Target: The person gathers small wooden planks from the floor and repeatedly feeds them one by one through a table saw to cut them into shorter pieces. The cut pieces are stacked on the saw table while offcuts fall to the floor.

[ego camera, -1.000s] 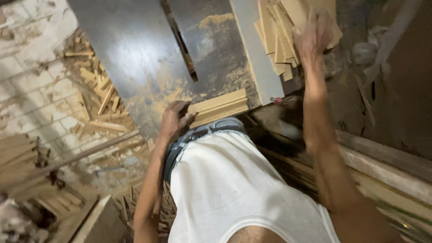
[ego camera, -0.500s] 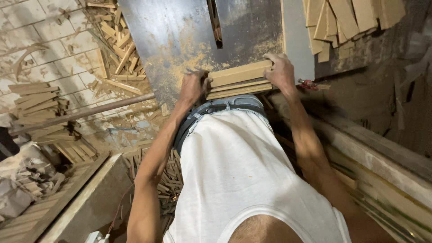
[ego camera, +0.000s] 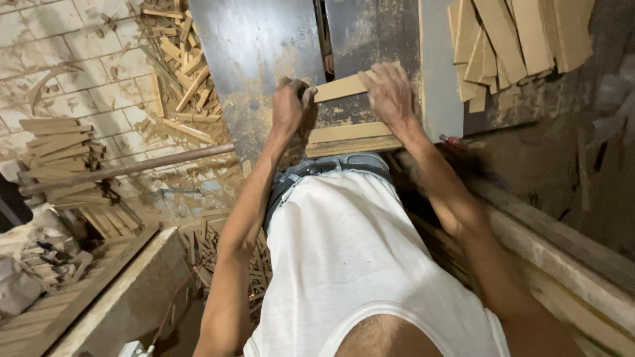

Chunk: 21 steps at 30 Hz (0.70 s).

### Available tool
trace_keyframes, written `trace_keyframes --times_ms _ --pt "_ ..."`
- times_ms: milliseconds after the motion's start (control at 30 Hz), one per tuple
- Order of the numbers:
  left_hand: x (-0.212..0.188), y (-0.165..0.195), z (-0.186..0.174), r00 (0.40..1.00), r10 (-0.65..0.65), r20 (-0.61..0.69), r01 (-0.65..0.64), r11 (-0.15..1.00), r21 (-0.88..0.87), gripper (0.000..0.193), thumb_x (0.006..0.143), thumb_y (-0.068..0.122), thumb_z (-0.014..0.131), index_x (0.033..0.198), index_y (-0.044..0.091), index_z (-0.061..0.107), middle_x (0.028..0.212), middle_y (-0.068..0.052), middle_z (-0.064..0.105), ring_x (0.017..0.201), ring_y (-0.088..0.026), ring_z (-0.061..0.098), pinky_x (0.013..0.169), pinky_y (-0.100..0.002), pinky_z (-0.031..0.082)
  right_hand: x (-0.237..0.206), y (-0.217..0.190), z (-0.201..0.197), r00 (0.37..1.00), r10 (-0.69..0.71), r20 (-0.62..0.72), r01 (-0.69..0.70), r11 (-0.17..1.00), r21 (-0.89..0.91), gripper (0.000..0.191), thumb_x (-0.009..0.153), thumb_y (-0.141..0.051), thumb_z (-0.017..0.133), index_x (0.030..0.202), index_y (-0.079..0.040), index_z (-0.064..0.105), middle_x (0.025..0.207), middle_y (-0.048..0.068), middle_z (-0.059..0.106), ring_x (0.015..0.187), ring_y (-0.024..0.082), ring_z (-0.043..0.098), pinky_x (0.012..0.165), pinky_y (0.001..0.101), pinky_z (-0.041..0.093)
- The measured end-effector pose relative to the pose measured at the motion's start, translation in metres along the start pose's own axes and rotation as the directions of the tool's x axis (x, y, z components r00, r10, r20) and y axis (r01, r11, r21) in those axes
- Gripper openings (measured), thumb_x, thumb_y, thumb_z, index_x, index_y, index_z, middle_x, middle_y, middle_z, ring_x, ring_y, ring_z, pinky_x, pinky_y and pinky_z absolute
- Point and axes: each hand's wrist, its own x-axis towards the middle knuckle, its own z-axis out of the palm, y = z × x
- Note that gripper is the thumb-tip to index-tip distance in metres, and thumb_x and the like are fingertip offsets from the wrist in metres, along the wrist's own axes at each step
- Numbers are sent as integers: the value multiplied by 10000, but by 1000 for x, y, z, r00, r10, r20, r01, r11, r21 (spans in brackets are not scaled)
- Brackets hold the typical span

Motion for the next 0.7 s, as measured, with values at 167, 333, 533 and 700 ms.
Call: trace_keyframes --times_ms 167,333,533,700 --pt "-7 2 16 974 212 75 -206 975 -80 443 783 12 736 1221 -37 695 1127 -211 663 892 -349 707 823 -403 632 -2 14 4 982 159 98 -158 987 -16 228 1079 -50 618 1223 -186 731 1106 81 656 1089 270 627 814 446 558" --pt "6 16 42 984 159 76 -160 987 12 372 888 -19 687 1259 -38 661 1225 -222 662 906 -363 725 817 -426 644 -4 9 3 984 168 -53 -170 985 -28 471 923 44 580 1332 -148 716 1282 222 617 1184 441 579 728 392 620" --pt "11 20 36 972 227 -64 -228 974 -14 496 798 12 739 1280 -58 646 1218 -289 633 950 -423 697 820 -464 607 6 -5 14 977 215 5 -215 973 85 365 966 -25 682 1316 -129 692 1259 165 593 1224 416 527 975 519 587" --pt "10 16 26 976 219 -15 -219 976 9 398 854 67 759 1242 22 685 1095 -198 699 884 -354 728 811 -440 634 4 2 12 975 214 57 -219 971 100 360 927 -27 710 1260 -165 724 1186 141 617 1153 387 556 877 486 586"
